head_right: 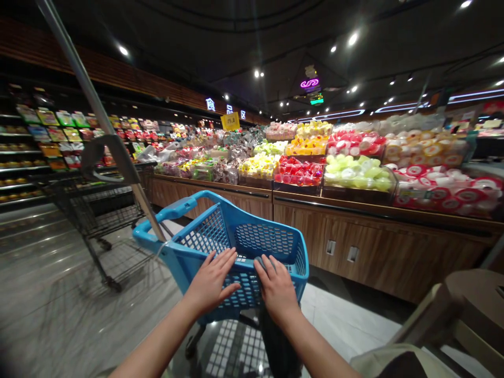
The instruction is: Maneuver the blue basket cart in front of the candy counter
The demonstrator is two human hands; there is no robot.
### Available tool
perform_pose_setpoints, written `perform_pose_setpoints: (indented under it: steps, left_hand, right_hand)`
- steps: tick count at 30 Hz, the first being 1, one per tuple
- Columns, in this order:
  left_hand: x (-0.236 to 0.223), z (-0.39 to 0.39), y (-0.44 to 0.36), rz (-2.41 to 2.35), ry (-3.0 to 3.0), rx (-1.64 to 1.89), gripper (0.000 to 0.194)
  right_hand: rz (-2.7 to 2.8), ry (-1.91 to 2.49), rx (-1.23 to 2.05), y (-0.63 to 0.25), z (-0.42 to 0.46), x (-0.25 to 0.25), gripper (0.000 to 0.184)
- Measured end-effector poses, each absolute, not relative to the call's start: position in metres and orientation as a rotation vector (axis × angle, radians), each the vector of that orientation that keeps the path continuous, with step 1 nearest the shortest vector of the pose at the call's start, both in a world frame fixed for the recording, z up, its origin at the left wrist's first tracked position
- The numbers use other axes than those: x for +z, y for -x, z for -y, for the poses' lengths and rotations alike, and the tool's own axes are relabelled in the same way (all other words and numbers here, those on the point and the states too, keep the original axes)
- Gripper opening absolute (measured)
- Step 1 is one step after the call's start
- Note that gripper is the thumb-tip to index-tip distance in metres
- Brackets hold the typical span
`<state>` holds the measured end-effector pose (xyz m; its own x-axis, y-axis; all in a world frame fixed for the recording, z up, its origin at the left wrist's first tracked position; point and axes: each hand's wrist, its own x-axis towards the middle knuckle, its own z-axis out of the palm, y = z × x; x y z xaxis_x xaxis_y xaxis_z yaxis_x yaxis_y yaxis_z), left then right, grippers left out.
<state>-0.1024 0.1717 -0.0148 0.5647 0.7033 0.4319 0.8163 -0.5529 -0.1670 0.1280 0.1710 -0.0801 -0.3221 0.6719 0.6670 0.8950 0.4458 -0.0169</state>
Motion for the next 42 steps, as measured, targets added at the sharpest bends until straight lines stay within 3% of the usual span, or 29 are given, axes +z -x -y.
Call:
perform_pose_setpoints:
  steps: [4,13,22,31,42]
  left_hand:
    - [-0.016,-0.172,0.102,1.218,2.439,-0.456,0.076]
    - [-0.004,-0.175,0.126,1.232,2.300,-0.523,0.067]
    - [-0.004,-0.174,0.103,1.315,2.361,-0.599,0.062]
    - [-0.006,-0.169,0.101,1.314,2.400,-0.585,0.062]
    - [-0.005,-0.169,0.115,1.251,2.388,-0.518,0.060]
  right_hand:
    - [2.111,1.323,-0.523,-0.163,-0.171,-0.089,0.066]
    - [2.005,1.414,-0.449,-0.227,-0.188,-0.101,0.050]
    - [1.853,1.535,-0.511,-0.179,-0.186,-0.091,0.048]
    - [2.062,1.257,-0.443,-0.106,-0.179,-0.073,0.055]
    - [2.082,1.344,-0.505,-0.164,-0.180,-0.086,0.056]
